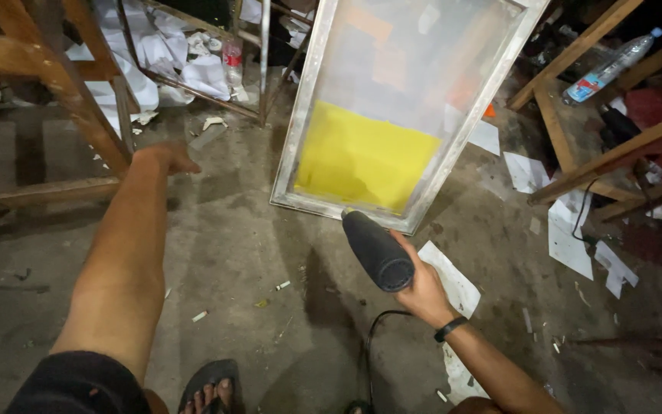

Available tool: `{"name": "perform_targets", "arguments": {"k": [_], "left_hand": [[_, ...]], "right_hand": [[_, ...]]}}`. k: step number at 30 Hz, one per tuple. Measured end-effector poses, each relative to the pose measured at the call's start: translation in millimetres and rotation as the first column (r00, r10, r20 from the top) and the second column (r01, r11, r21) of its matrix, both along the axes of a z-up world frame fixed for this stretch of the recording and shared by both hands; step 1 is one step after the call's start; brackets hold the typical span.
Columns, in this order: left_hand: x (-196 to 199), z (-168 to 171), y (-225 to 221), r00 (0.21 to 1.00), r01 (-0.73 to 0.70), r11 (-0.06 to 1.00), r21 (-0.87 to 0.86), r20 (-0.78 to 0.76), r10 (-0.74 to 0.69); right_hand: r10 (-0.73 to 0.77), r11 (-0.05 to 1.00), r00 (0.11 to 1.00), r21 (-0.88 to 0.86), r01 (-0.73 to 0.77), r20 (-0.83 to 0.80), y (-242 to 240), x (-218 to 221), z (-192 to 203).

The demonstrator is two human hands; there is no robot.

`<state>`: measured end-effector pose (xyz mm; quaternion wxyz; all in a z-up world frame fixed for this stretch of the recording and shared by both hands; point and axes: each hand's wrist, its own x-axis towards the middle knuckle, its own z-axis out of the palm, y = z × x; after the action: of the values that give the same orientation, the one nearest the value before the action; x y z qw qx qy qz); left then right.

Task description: Using a handheld heat gun to dry the emulsion or ink on a screen printing frame.

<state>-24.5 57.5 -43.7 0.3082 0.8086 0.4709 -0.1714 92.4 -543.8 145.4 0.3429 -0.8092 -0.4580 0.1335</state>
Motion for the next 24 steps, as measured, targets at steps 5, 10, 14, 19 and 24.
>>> {"name": "perform_targets", "arguments": {"k": [5, 10, 14, 19, 24], "left_hand": [[-12.5, 76.1, -67.4, 0.998, -0.015, 1.0, -0.016, -0.056, 0.014], [7.6, 48.9, -51.4, 0.998, 0.006, 0.997, 0.077, -0.07, -0.001], [14.5, 54.3, -61.6, 0.997, 0.011, 0.996, 0.087, -0.083, -0.004], [23.3, 63.2, -74.0, 0.99, 0.004, 0.995, 0.101, -0.141, 0.011], [25.1, 58.8, -73.3, 0.997, -0.003, 0.996, 0.085, -0.081, 0.01]], "right_hand": [[-0.02, 0.999, 1.0, -0.047, 0.02, 0.015, -14.8, 12.1, -4.8], [-0.061, 0.996, 0.998, -0.061, 0.061, 0.005, -25.3, 15.6, 0.2], [-0.099, 0.991, 0.995, -0.085, 0.098, -0.005, -33.0, 17.3, 2.8], [-0.163, 0.982, 0.986, -0.092, 0.164, 0.02, -42.4, 17.8, 7.5], [-0.227, 0.97, 0.973, -0.078, 0.23, 0.041, -54.8, 21.0, 4.0]]}}
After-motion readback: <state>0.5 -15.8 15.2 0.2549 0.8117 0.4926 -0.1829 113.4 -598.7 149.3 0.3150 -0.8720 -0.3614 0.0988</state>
